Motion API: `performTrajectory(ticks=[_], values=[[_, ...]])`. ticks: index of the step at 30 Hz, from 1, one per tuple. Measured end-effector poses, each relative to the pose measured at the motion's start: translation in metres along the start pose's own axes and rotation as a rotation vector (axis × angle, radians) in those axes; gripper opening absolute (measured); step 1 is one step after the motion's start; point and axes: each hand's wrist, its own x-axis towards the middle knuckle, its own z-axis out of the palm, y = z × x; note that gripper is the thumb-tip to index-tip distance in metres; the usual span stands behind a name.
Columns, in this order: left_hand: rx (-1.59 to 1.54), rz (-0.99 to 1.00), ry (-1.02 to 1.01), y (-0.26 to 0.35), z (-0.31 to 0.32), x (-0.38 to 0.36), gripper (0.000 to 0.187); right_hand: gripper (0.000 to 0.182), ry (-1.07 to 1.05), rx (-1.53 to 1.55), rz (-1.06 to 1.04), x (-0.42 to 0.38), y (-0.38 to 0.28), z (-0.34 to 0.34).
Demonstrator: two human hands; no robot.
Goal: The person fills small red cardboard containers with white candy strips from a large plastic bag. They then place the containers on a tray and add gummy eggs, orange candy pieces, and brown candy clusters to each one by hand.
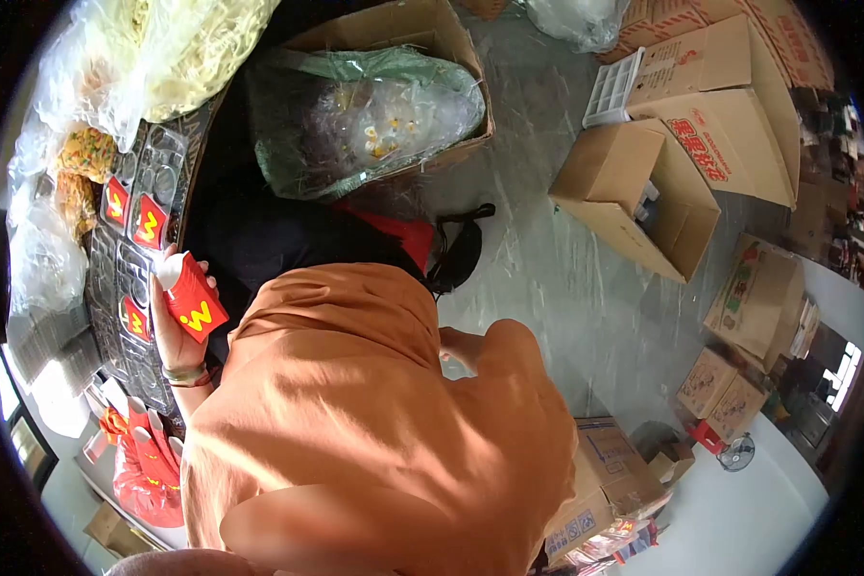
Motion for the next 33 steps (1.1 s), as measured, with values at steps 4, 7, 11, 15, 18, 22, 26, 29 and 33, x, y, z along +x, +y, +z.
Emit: performTrajectory(ticks=[4,7,11,15,18,22,26,29,33], values=[[0.002,0.007,-0.040,0.004,-0.001,-0.006,0.054,0.053,-0.040,-0.080,-0.029,-0.006,-0.034,-0.001],[-0.047,0.032,-0.036,0.005,0.000,-0.012,0.053,0.053,-0.059,-0.172,-0.056,-0.011,-0.065,0.002],[-0.123,0.066,0.017,0.010,-0.007,-0.022,0.050,0.053,-0.006,-0.398,-0.143,-0.044,-0.106,-0.016],[-0.190,0.153,0.019,0.013,-0.028,-0.040,0.049,0.053,0.101,-0.683,-0.285,-0.056,-0.150,-0.027],[-0.181,0.240,-0.010,0.018,-0.044,-0.067,0.049,0.052,0.178,-0.875,-0.396,-0.071,-0.204,-0.045],[-0.362,0.384,0.049,0.020,-0.074,-0.098,0.045,0.052,0.357,-1.093,-0.515,-0.125,-0.319,-0.037],[-0.445,0.551,0.085,0.025,-0.086,-0.128,0.048,0.052,0.457,-1.365,-0.419,-0.157,-0.324,-0.047],[-0.452,0.567,0.084,0.026,-0.089,-0.139,0.046,0.052,0.456,-1.603,-0.217,-0.202,-0.392,-0.032],[-0.565,0.521,-0.048,0.026,-0.086,-0.127,0.048,0.052,0.284,-1.798,0.143,-0.178,-0.528,0.135]])
